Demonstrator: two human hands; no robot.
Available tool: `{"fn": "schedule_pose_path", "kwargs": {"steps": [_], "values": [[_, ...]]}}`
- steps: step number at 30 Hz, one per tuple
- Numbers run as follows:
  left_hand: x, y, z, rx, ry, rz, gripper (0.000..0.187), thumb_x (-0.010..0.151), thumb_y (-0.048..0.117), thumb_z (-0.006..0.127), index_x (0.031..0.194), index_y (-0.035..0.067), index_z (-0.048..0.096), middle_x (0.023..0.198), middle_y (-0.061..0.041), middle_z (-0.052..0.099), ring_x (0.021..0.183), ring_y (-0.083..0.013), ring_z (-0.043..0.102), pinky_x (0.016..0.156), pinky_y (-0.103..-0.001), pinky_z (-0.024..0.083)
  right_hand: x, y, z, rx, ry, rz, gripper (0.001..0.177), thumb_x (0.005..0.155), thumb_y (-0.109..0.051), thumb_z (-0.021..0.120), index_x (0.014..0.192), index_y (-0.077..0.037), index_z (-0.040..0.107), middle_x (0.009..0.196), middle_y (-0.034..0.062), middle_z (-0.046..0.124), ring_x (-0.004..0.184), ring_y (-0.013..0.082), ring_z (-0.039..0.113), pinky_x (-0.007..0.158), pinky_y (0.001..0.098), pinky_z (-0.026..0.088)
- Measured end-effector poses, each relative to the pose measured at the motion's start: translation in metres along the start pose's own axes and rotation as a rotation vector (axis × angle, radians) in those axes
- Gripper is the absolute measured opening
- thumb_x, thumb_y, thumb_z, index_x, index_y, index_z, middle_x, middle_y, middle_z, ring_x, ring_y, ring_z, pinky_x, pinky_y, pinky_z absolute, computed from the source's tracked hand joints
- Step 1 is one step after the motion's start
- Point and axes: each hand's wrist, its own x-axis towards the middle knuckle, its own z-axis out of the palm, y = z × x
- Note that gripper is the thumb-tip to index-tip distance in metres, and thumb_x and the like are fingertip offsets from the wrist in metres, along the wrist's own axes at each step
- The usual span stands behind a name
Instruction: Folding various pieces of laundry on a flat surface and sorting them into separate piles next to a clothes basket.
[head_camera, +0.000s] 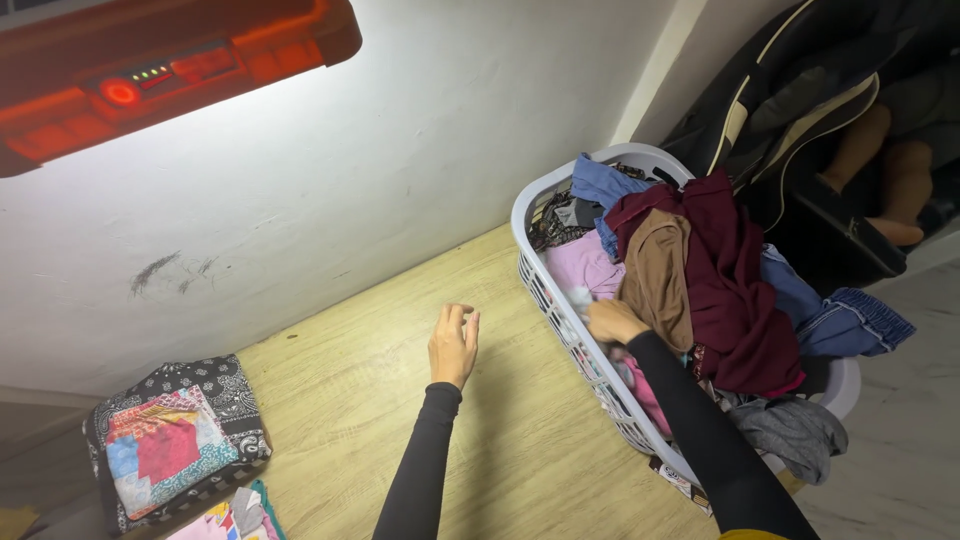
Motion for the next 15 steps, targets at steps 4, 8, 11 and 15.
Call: {"fn": "schedule_pose_path", "kwargs": {"steps": [4,8,11,15], "values": [[-0.001,-0.012,-0.002,0.018,-0.007,-0.035,0.017,0.099,0.023,0.064,0.102,0.007,0.066,0.104,-0.009,0.066,0.090,-0.0283,0.072,0.074,-0.041,0.055,-0.030,0.011,-0.005,-0.069,-0.160,0.054,0.035,0.080,-0.025,0.069,0.098,0.003,0.077,0.106,0.0278,0.071,0.101,0.0413,0.070,0.088,0.0476,0.055],[0.000,-0.014,-0.004,0.016,-0.003,-0.041,0.017,0.098,0.023,0.064,0.103,0.007,0.066,0.104,-0.010,0.066,0.089,-0.0283,0.072,0.075,-0.041,0.055,-0.010,0.048,0.037,-0.141,-0.310,-0.037,0.040,0.081,-0.031,0.072,0.104,0.001,0.076,0.107,0.0267,0.072,0.095,0.0391,0.071,0.082,0.0453,0.056],[0.001,-0.018,-0.001,0.009,0.007,-0.027,0.017,0.097,0.023,0.065,0.103,0.006,0.066,0.104,-0.010,0.066,0.089,-0.0285,0.072,0.075,-0.041,0.055,0.011,0.027,-0.002,0.092,-0.273,-0.196,0.035,0.081,-0.027,0.072,0.109,-0.005,0.076,0.098,0.0191,0.077,0.083,0.0348,0.074,0.074,0.0424,0.059],[0.000,-0.012,-0.001,0.008,-0.009,-0.038,0.016,0.098,0.022,0.065,0.103,0.007,0.066,0.105,-0.010,0.066,0.089,-0.0283,0.071,0.075,-0.041,0.055,0.009,-0.039,-0.058,0.040,0.651,-0.367,0.062,0.062,-0.021,0.081,0.119,0.001,0.069,0.099,0.0213,0.067,0.087,0.0393,0.066,0.070,0.0493,0.055]]}}
